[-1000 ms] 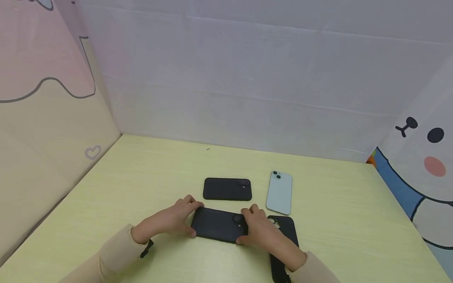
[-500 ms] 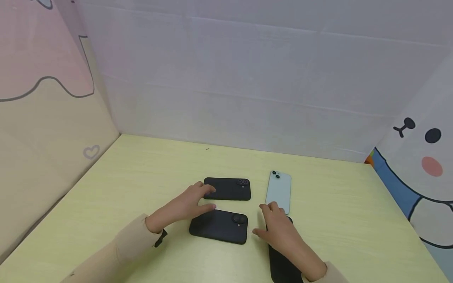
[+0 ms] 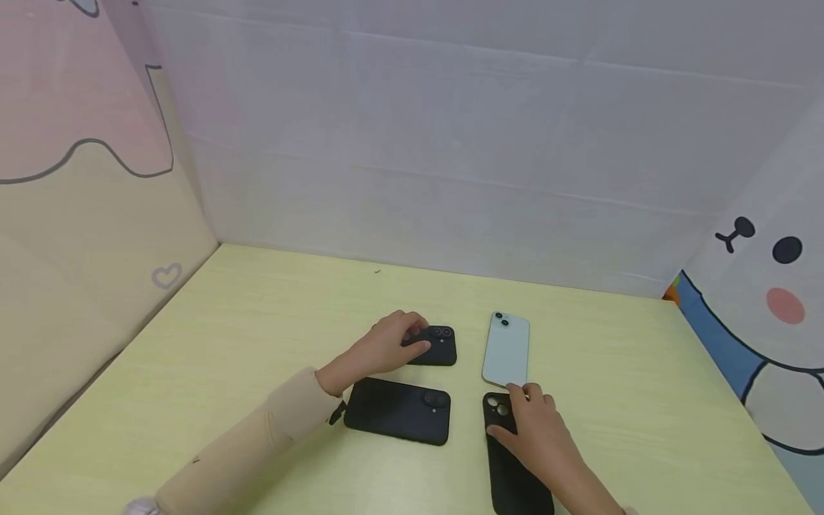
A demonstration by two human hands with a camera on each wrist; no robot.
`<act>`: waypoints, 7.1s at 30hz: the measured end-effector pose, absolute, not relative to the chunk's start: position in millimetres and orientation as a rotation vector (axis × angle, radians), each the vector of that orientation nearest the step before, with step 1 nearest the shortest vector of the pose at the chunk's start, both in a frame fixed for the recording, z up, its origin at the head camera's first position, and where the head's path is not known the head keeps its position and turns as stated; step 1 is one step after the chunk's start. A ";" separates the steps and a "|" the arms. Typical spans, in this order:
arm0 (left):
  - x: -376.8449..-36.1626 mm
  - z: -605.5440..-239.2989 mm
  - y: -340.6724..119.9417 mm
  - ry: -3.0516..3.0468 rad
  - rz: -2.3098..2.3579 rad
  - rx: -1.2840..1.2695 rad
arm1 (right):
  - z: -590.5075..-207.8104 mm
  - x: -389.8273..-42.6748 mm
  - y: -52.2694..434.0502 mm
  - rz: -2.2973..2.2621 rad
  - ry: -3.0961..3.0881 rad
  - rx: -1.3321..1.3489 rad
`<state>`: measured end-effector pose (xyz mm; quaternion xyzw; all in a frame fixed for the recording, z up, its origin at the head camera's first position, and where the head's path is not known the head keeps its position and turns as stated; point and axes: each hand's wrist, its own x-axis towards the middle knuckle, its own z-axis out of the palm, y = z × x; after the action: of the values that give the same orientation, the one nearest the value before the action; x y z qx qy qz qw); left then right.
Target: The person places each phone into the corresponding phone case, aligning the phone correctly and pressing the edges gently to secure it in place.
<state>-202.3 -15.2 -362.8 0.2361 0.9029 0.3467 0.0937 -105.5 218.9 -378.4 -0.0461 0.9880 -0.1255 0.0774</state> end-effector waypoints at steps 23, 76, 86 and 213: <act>-216.4 -381.6 69.5 2.811 0.701 0.609 | -389.6 -97.9 225.7 -0.287 2.866 -0.032; -204.3 -381.9 121.7 2.769 0.164 0.541 | -397.7 -90.9 224.5 -0.238 2.827 -0.027; -197.5 -382.5 127.5 2.839 -0.101 0.629 | -398.8 -88.1 230.2 -0.329 2.793 0.027; -217.9 -376.3 39.5 2.514 1.308 0.177 | -371.6 -107.0 242.8 -1.557 2.969 0.326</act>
<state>-217.9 39.5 -376.3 0.0615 0.8752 0.4555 0.1505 -107.0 242.8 -371.6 0.0961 0.8758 -0.4593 -0.1131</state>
